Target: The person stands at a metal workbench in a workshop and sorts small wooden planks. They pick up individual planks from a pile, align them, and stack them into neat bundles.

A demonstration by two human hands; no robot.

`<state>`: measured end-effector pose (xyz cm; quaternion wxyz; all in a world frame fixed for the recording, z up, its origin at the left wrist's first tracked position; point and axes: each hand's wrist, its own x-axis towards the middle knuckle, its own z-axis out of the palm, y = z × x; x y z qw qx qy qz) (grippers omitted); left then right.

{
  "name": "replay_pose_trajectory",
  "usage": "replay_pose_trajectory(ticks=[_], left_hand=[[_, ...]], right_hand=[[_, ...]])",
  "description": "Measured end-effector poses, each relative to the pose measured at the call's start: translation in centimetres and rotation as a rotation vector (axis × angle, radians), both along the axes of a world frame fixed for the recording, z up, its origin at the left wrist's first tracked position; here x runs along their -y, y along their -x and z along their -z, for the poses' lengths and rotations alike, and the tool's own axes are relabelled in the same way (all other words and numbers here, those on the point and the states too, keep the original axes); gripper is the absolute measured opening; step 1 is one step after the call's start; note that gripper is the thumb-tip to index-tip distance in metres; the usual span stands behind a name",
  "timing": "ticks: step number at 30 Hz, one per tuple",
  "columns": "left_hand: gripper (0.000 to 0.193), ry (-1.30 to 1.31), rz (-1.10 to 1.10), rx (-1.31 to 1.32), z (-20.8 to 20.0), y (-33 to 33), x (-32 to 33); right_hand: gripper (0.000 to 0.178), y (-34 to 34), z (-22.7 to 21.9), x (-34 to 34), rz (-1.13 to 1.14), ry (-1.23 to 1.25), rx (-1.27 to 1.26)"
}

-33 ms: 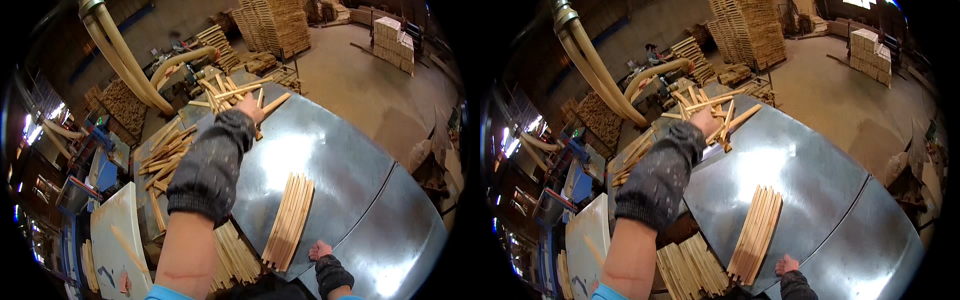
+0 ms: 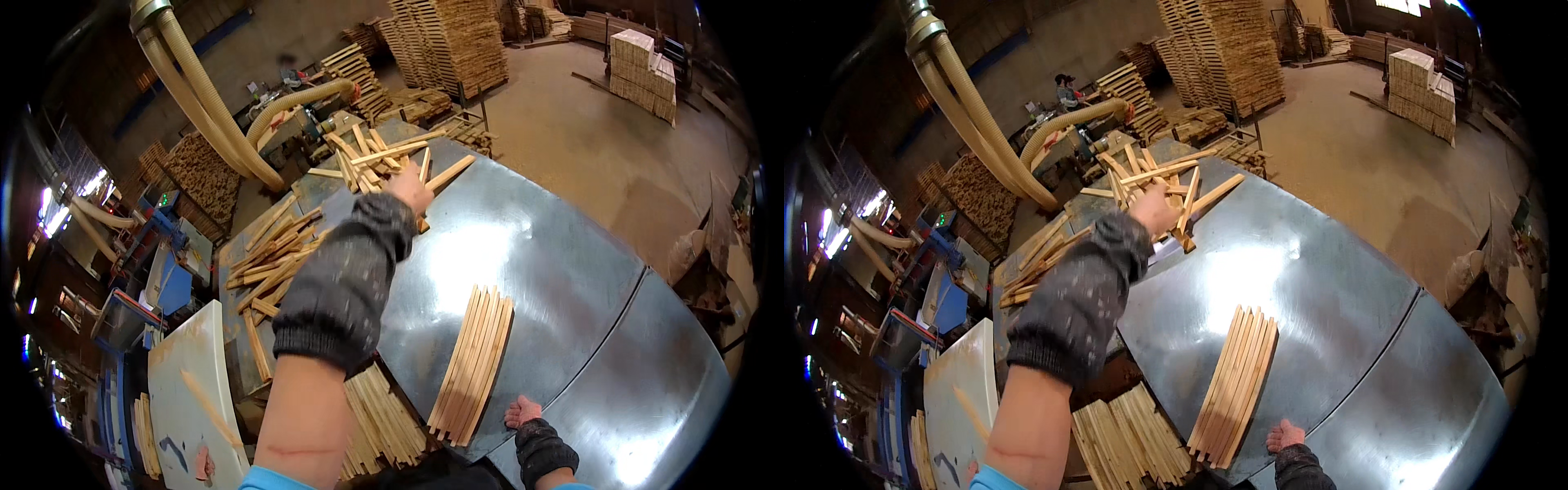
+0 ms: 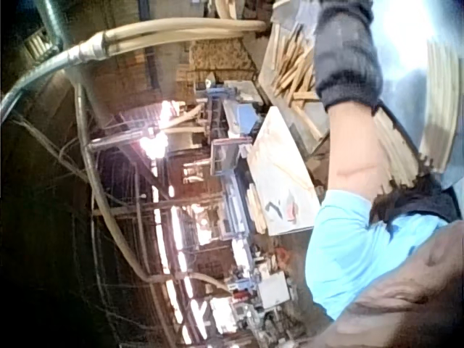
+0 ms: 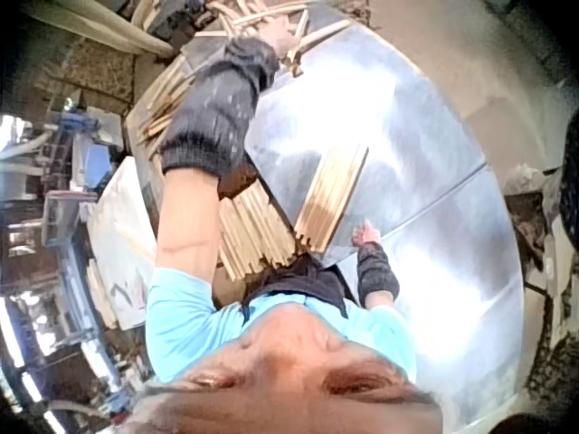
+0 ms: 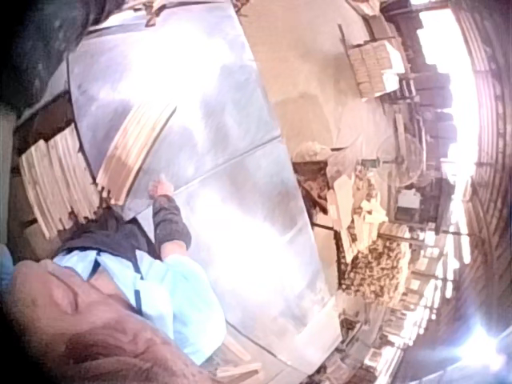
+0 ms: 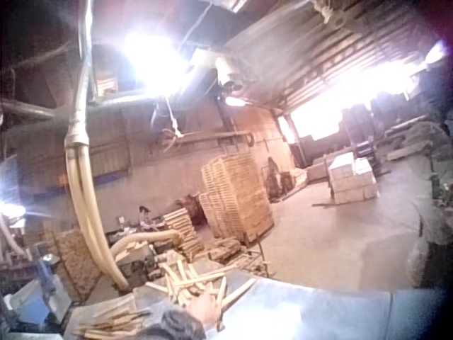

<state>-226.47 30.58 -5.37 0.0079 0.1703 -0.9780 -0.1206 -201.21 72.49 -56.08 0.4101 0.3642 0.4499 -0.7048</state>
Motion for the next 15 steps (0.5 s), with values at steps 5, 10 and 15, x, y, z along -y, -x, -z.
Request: replay_pose_trajectory(ticks=[5,10,15], left_hand=[[0.084,-0.240,0.245,-0.050,14.4,-6.6,0.1],[0.070,-0.496,0.227,0.252,25.4,-17.5,-5.2],[0.057,-0.902,0.085,0.326,38.0,-29.7,-7.6]], right_hand=[[0.031,-0.5,-2.1,0.8,0.019,-0.087,0.039],[0.035,0.0,4.0,-1.7,0.017,0.219,0.036],[0.036,-0.5,-2.2,1.9,-0.031,-0.195,0.044]])
